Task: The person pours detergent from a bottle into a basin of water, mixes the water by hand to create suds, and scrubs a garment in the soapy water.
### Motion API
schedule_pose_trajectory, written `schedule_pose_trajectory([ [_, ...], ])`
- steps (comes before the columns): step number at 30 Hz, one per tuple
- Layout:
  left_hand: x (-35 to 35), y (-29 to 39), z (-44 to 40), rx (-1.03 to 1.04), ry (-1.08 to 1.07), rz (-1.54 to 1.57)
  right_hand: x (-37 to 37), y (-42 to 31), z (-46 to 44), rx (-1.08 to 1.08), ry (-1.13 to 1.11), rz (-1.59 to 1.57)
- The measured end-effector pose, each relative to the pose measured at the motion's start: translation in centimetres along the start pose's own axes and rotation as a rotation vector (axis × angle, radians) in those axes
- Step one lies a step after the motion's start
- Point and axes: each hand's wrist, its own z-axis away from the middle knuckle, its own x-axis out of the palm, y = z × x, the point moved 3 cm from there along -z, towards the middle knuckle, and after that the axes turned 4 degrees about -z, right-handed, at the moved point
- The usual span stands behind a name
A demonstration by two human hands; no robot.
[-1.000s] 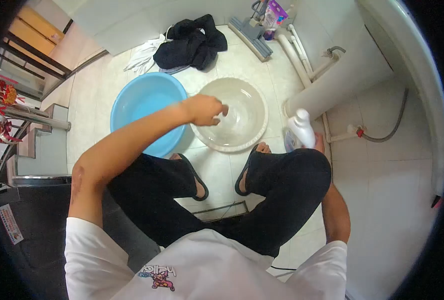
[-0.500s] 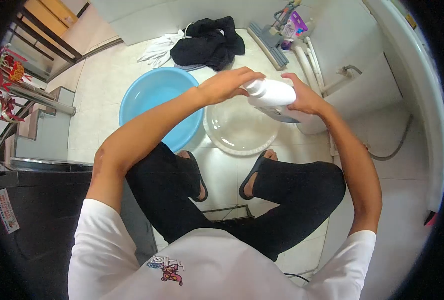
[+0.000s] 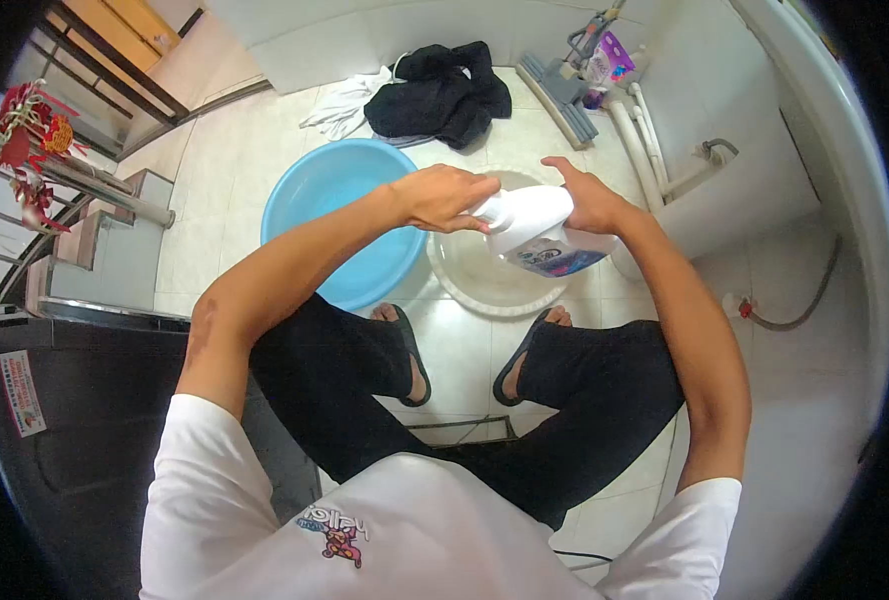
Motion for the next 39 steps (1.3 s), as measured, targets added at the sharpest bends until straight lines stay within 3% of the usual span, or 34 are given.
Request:
schedule_pose_trajectory([
  [11, -0.1, 1.6, -0.8, -0.052, -0.047, -0.027, -0.1, 0.7, 1.6, -0.048, 0.052, -0.056],
  [13, 0.0, 1.0, -1.2, -0.25, 0.086, 0.064, -0.2, 0.6, 1.8, -0.042, 0.065, -0.09],
  [21, -2.0, 0.1, -1.4, -0.479, 0.058, -0.031, -0.6, -1.3, 1.6, -0.019, 0.182, -0.099],
  [22, -1.6, 0.0, -1.2, -0.478, 0.055, -0.031, -0.7, -1.1, 1.2, -0.032, 0.199, -0.066],
  [24, -1.2, 0.8, -0.5, -0.257, 0.335, 0.083, -0.5, -0.6, 0.8, -0.038, 0.212, -0.037],
  [27, -0.8, 0.1, -0.4, -0.079, 0.275, 0.101, -0.5, -0.3, 0.8, -0.061, 0.254, 0.017],
  [37, -1.2, -0.6, -0.9, -0.122, 0.205, 0.067, -0.1, 0.4, 0.8, 0.018, 0.159, -0.013],
  [39, -1.3, -0.3, -0.9, -0.044, 0.236, -0.004, 0.2, 0.5, 1.1, 0.028, 0.12, -0.023],
])
